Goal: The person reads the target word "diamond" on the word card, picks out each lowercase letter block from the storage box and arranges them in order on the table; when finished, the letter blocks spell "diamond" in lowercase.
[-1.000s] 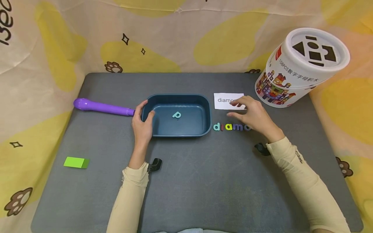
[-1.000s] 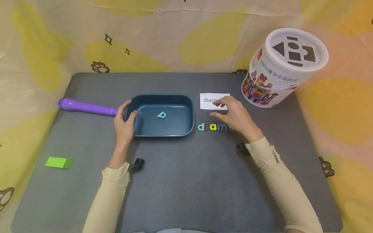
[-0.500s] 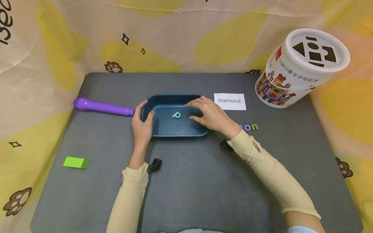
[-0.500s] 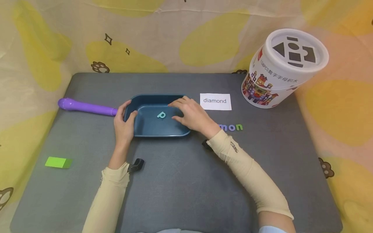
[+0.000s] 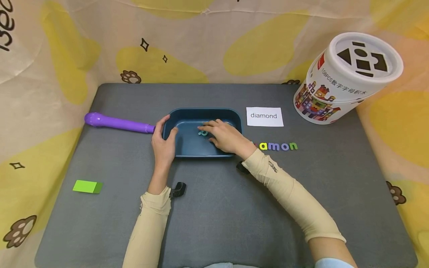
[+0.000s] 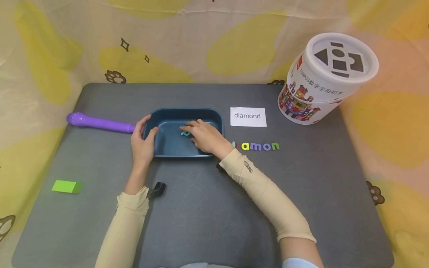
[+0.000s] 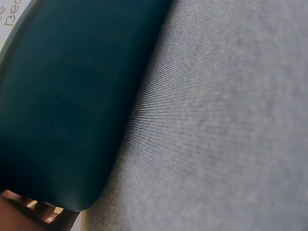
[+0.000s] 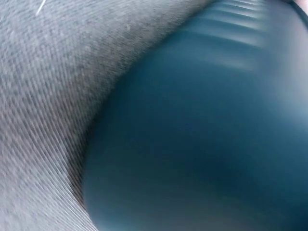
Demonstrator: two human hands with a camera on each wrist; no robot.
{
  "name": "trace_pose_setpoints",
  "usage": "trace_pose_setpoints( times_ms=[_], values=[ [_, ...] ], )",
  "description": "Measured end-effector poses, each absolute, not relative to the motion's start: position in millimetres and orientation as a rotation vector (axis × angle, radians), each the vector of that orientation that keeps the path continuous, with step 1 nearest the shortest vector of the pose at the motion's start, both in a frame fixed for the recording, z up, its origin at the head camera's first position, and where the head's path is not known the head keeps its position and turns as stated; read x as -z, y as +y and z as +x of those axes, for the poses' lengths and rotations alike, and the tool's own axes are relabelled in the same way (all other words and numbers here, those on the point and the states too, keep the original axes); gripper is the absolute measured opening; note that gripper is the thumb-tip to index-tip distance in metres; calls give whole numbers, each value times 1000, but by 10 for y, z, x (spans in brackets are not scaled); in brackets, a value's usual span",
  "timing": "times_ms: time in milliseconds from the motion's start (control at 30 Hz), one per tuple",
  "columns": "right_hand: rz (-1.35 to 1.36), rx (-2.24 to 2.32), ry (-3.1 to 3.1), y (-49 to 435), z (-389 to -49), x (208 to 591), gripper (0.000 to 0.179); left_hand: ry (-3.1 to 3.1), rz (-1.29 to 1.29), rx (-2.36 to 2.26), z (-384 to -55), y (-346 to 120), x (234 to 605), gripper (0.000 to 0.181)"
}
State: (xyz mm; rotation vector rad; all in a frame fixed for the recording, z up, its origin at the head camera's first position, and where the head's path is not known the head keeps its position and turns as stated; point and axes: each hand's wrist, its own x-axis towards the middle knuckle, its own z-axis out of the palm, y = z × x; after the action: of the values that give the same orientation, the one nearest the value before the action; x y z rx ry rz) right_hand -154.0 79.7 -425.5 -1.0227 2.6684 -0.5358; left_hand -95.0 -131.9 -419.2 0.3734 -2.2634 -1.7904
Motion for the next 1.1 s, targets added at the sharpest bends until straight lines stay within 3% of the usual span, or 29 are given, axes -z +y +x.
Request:
trace_pose_setpoints(
  times_ms=[433,600,733,967,1100],
  values=[
    [-956,517,2730,752,-1512,4297,23,-2269,372,1795,-948,-1322,4196,48],
    [-911,541,2666,787,-1474,4233,26,-2252,369,1795,-942,-1320,4173,47],
    [-902,733,2647,857,-1450,4156,31,-2253,382,1793,-940,-1319,4171,47],
    [-941,1218,2718,1124,-1442,4007,12,-2265,386,1789,-950,-1332,4191,49],
    [-890,1381,2833,1433,-1415,3953,12,-2264,379,1791,-951,-1327,4185,49]
  ],
)
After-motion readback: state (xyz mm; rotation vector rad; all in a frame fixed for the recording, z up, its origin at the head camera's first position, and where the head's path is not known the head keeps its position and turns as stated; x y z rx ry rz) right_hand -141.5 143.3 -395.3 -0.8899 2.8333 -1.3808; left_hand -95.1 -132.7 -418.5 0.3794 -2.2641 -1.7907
